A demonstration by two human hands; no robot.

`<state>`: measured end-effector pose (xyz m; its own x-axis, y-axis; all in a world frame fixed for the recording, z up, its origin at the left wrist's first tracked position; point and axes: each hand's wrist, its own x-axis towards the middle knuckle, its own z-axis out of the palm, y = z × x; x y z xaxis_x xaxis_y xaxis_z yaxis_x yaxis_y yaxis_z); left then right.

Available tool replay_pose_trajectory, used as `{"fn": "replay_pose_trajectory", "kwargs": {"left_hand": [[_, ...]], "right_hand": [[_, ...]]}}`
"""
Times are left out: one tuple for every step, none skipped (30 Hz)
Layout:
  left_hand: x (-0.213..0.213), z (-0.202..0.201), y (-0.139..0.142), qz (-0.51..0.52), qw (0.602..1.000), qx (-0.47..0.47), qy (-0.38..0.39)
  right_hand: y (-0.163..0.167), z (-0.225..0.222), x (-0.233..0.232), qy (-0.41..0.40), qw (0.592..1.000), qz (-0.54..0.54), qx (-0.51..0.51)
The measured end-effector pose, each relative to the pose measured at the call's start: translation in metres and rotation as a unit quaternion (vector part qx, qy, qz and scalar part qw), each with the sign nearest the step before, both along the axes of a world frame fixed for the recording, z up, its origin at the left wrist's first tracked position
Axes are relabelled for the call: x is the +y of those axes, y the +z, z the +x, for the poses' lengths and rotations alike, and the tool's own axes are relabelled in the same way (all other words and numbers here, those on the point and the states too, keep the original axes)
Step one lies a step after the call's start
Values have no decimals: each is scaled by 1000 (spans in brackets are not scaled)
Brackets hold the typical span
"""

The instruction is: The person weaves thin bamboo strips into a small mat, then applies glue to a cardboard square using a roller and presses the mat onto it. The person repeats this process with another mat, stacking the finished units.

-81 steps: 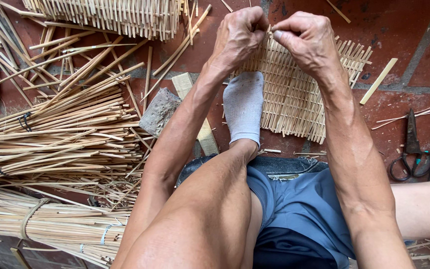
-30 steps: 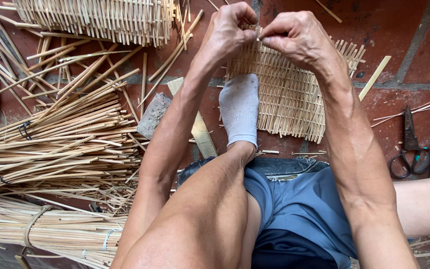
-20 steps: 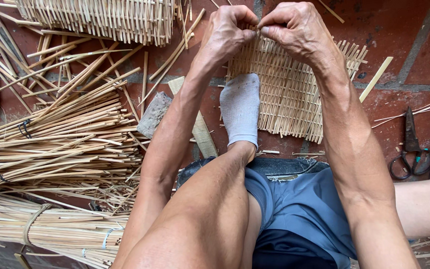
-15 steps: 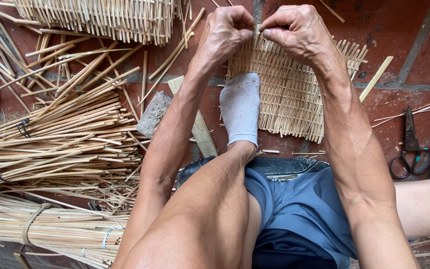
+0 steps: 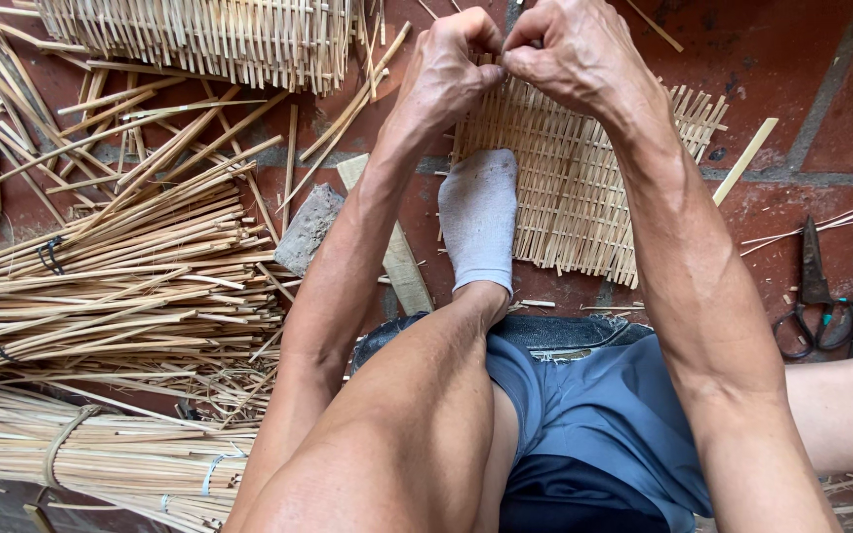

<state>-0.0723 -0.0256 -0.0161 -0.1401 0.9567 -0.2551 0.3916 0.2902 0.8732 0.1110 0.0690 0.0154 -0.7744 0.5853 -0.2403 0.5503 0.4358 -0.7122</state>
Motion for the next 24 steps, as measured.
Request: {"fn": "replay_pose_trajectory", "kwargs": {"left_hand": [[1, 0, -2, -6, 1000, 5, -2], [2, 0, -4, -11, 1000, 9, -5], [2, 0, -6, -16, 1000, 13, -6], [3, 0, -8, 3, 1000, 13, -5], [3, 0, -9, 20, 1000, 12, -3], [4, -1, -10, 39, 999, 12, -1], [4, -1, -11, 44, 999, 17, -7], [5, -2, -11, 49, 998, 23, -13], [5, -2, -12, 55, 998, 28, -21], [5, -3, -12, 48, 998, 30, -19], [6, -4, -11, 41, 998, 32, -16], [5, -4, -11, 31, 999, 33, -14], [4, -3, -10, 14, 1000, 20, -9], [3, -3, -10, -1, 1000, 9, -5], [2, -2, -9, -16, 1000, -3, 0], [0, -1, -8, -12, 1000, -15, 0], [-3, 1, -7, -8, 1000, -26, 1], [-5, 1, -6, -1, 999, -36, 1], [-6, 2, -5, 2, 999, -37, 6], [-10, 4, -3, 3, 999, -39, 11], [-14, 5, -1, 3, 999, -41, 18], [-15, 6, 1, 11, 999, -25, 17], [-17, 7, 2, 20, 1000, -8, 15], [-17, 9, 4, 30, 999, 7, 13]], "right_hand": [[-2, 3, -2, -2, 1000, 7, 20], [-3, 8, -4, -4, 999, 14, 39], [-5, 12, -6, -6, 998, 22, 58], [-6, 17, -8, -20, 997, -4, 70], [-7, 22, -12, -35, 996, -32, 81], [-9, 25, -14, -50, 993, -58, 93], [-10, 28, -15, -52, 992, -55, 103], [-11, 30, -17, -54, 991, -53, 112], [-11, 31, -18, -58, 990, -49, 123], [-12, 31, -19, -58, 989, -51, 130], [-13, 31, -20, -59, 987, -52, 137], [-13, 31, -20, -60, 986, -57, 143], [-13, 30, -20, -58, 987, -52, 139], [-14, 29, -20, -57, 988, -45, 137], [-14, 28, -19, -55, 989, -38, 134], [-13, 27, -18, -49, 990, -35, 125], [-12, 25, -17, -44, 992, -33, 117], [-11, 23, -15, -38, 993, -28, 109], [-10, 21, -13, -45, 993, -26, 104], [-9, 18, -11, -51, 994, -26, 98], [-7, 15, -11, -57, 994, -27, 91], [-5, 11, -10, -64, 994, -37, 75], [-3, 8, -10, -71, 995, -46, 59], [-1, 5, -9, -78, 995, -55, 42]]}}
